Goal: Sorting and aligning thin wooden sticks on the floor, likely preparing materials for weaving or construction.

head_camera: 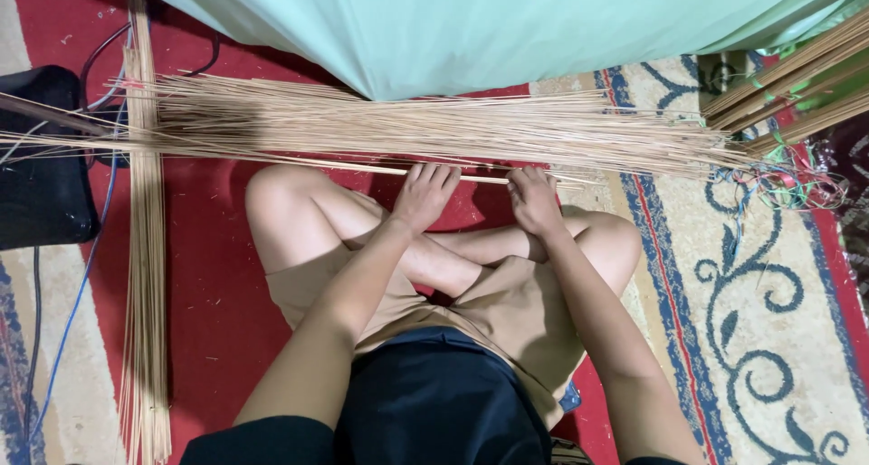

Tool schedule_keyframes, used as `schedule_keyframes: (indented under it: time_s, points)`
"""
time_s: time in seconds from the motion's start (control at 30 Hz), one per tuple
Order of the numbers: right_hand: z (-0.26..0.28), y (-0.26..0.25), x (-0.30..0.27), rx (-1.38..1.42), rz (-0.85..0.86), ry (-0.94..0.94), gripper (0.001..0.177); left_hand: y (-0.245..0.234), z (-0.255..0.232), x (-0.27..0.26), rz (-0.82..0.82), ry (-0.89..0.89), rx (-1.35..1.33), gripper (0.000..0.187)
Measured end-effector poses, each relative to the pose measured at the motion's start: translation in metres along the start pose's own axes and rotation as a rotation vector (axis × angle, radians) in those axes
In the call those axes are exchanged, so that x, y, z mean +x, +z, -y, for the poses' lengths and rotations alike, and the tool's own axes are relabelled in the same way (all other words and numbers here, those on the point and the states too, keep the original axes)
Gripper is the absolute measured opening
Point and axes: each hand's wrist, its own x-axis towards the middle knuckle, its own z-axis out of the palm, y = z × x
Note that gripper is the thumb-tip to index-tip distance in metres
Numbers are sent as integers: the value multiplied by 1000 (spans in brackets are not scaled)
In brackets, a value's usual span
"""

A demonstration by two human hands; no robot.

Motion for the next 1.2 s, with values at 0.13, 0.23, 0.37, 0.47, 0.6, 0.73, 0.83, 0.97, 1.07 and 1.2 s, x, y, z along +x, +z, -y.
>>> schedule_keyframes:
  time_s: [0.13, 0.23, 0.37, 0.47, 0.6, 0.73, 0.83, 0.97, 1.07, 1.2]
  points:
    - [-15, 13, -2, -19, -51, 32, 15, 15, -2, 9, 0, 29, -9, 25]
    - [-27, 22, -2, -102, -148, 88, 15, 14, -11, 30, -14, 52, -31, 22]
    - [-28, 23, 0, -164, -281, 252, 21, 35, -25, 54, 15, 50, -16, 19]
    - [-30, 23, -1, -112, -306, 308, 21, 50, -32, 61, 21, 47, -17, 17]
    - [-46, 36, 1, -71, -280, 284, 19, 43, -28, 51, 67, 28, -25, 17]
    - [-25, 25, 2, -74, -217, 184, 21, 27, -8, 27, 145, 12, -49, 18]
    - [-16, 22, 4, -73, -148, 89, 22, 18, 9, 17, 171, 21, -46, 21]
    - [-22, 31, 7, -154, -118, -13, 19, 23, 25, 5, 214, 37, -87, 22]
    - [-21, 34, 10, -143, -24, -20, 20, 28, 27, -9, 299, -1, -149, 23]
    - [-28, 41, 17, -163, 85, 4, 21, 70, 25, -33, 448, -74, -168, 23]
